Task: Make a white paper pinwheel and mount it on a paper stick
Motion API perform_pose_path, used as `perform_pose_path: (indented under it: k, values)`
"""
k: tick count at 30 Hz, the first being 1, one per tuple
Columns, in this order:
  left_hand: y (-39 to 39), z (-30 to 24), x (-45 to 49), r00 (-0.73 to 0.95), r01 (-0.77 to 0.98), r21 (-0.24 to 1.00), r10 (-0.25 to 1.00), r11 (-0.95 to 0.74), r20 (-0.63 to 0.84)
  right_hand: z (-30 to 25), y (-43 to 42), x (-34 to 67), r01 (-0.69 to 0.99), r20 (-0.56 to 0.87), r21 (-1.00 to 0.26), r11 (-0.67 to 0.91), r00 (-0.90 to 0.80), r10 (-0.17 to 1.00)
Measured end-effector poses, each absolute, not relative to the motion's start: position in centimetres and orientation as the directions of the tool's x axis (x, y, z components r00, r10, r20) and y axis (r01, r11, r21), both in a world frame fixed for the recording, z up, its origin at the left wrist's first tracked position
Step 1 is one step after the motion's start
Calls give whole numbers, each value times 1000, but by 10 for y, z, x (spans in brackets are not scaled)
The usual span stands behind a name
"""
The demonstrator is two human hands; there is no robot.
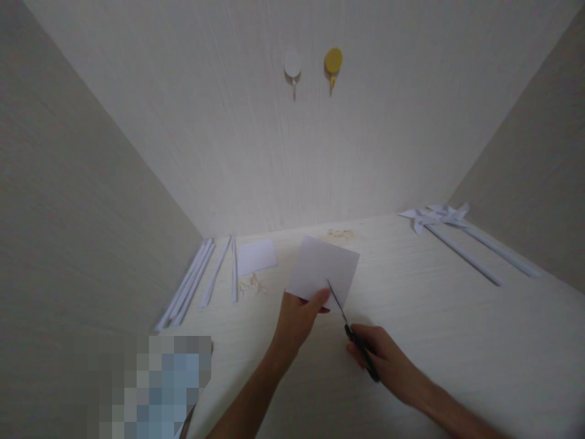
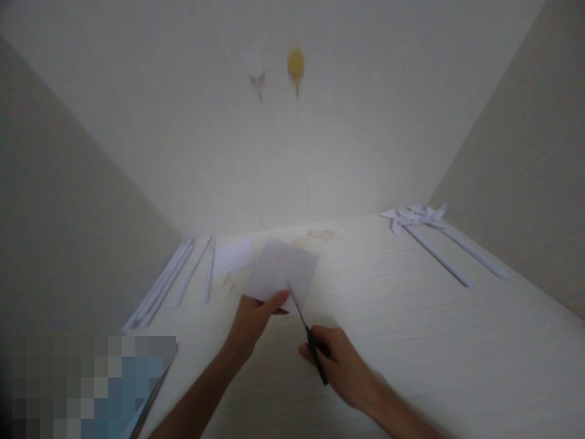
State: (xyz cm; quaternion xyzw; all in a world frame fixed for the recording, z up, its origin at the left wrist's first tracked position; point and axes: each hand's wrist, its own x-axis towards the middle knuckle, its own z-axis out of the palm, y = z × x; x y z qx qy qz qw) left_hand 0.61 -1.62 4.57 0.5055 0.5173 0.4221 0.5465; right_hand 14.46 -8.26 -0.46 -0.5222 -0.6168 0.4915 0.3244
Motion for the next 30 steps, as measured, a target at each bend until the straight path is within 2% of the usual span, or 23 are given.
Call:
perform_pose_path:
  k: [30]
  values:
    - [-20,45,9,128,82,986,980,143,-153,-1,-81,144,305,-107,-952,-31,-236,966]
